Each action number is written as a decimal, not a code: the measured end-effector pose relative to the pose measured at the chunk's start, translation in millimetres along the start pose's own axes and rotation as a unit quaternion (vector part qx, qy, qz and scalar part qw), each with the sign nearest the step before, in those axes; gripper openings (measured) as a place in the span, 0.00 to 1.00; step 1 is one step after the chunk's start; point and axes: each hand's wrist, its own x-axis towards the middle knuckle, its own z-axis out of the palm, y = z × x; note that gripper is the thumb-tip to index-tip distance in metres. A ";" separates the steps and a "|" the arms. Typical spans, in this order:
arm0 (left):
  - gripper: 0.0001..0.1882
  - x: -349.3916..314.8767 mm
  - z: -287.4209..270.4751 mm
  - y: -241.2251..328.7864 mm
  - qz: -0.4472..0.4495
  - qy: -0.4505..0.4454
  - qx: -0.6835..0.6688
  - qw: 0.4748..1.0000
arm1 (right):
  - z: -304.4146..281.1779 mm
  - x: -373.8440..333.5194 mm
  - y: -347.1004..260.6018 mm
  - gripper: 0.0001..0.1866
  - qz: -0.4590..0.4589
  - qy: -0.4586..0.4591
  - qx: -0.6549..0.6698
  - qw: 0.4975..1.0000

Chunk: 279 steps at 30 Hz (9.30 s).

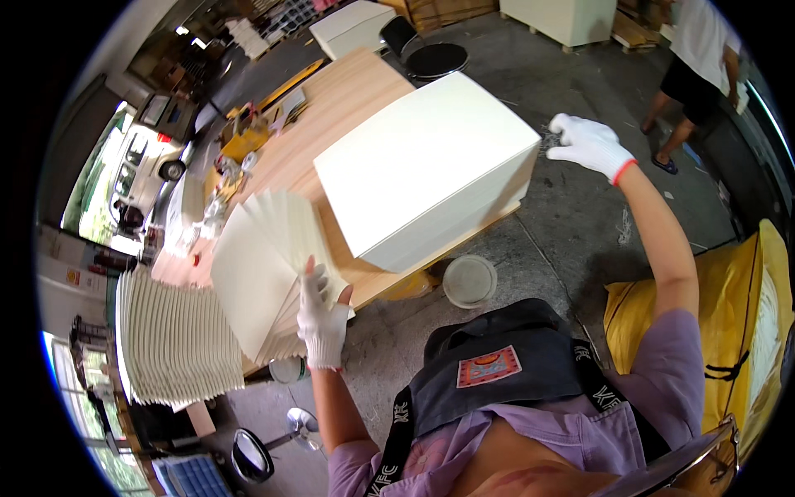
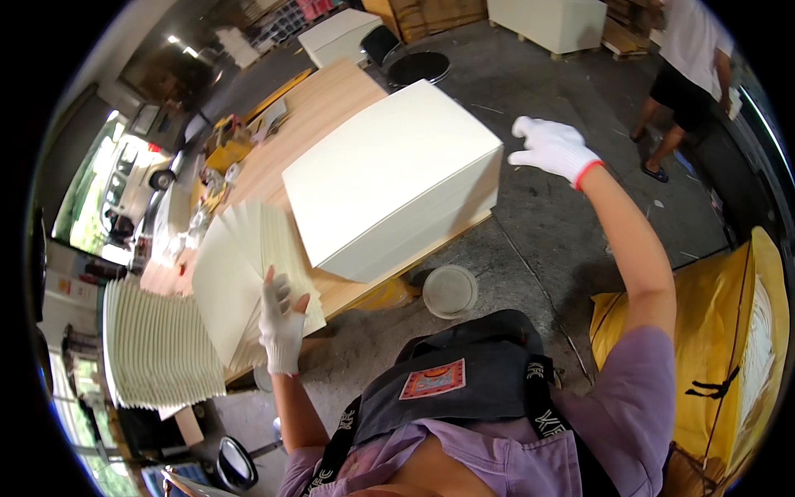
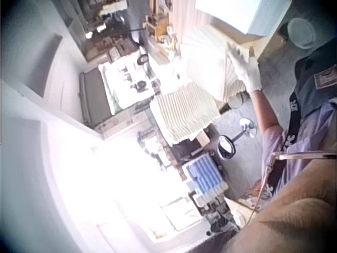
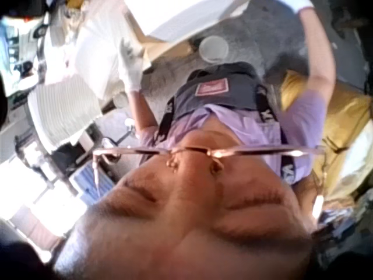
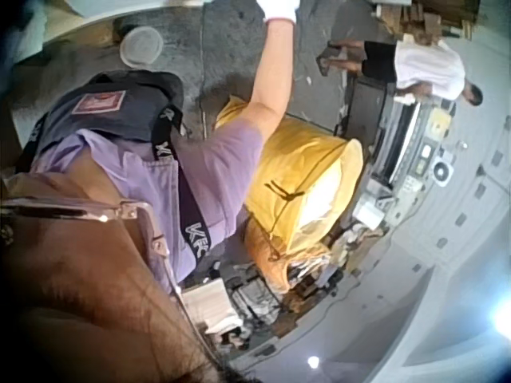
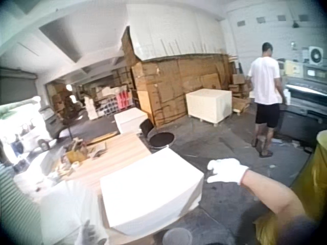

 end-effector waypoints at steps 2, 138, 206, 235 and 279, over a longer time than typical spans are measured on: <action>0.44 29.8 0.9 22.5 0.018 -0.090 0.117 0.989 | -2.6 17.4 -8.2 0.27 -0.015 -0.048 -0.011 0.999; 0.16 152.1 230.5 214.2 0.301 -0.207 -0.064 0.929 | 51.0 27.5 -7.6 0.23 -0.127 0.233 0.024 0.964; 0.22 162.2 251.7 207.2 0.260 -0.288 -0.146 0.910 | 82.9 36.2 -37.6 0.26 0.064 0.212 0.401 0.889; 0.21 156.7 248.8 208.5 0.250 -0.260 -0.066 0.930 | 79.8 36.5 -45.2 0.27 0.094 0.207 0.404 0.886; 0.23 155.4 249.3 209.5 0.228 -0.284 -0.089 0.927 | 72.1 34.0 -42.6 0.24 0.077 0.160 0.441 0.880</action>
